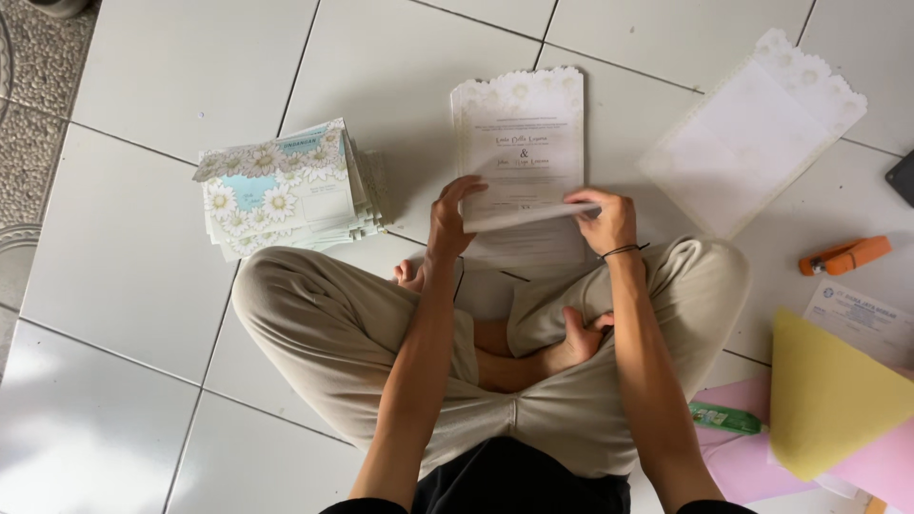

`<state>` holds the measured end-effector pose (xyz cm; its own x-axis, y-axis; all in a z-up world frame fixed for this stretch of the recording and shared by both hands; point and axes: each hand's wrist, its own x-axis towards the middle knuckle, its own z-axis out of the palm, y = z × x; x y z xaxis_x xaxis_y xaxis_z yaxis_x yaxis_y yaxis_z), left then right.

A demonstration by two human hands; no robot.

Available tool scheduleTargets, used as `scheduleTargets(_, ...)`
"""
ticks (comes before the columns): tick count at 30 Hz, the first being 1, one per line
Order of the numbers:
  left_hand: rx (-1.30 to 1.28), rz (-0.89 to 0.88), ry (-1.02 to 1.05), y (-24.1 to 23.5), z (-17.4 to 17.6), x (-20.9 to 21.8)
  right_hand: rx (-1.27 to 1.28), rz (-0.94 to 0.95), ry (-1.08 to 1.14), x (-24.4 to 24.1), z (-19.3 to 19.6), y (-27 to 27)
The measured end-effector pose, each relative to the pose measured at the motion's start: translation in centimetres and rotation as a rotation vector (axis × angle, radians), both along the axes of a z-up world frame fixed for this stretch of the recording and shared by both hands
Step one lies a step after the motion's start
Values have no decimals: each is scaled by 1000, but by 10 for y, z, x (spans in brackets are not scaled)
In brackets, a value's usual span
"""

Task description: The person sits on the floor and assembles invitations by placing a floral card into a white envelope. They repeatedly pick up a card, insert it into an envelope, and place the completed invitation on a growing stack.

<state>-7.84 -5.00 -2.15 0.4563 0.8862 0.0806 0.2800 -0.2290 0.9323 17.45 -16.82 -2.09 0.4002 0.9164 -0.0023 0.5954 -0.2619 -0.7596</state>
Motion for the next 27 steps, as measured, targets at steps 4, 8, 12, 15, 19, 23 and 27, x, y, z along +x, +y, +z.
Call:
scheduleTargets(4,2,138,34,9,-14,13,121,-89,-126,3,-16,6)
scheduleTargets(8,134,233,171,12,-22,19,105,-105,-27,4,-20,16)
scheduleTargets(12,65,306,243,13,-18,30,170,-140,-154,4,-24,32)
scheduleTargets(15,104,363,291,14,-13,41,200,-159,-264,1,-26,36)
scheduleTargets(19,47,456,373,15,-13,53,155,-214,-286,-5,-28,38)
scheduleTargets(23,-122,466,491,4,-12,72,75,-251,-269,-14,-26,42)
scheduleTargets(27,-205,490,508,1,-10,83,-92,-257,-227,-22,-23,42)
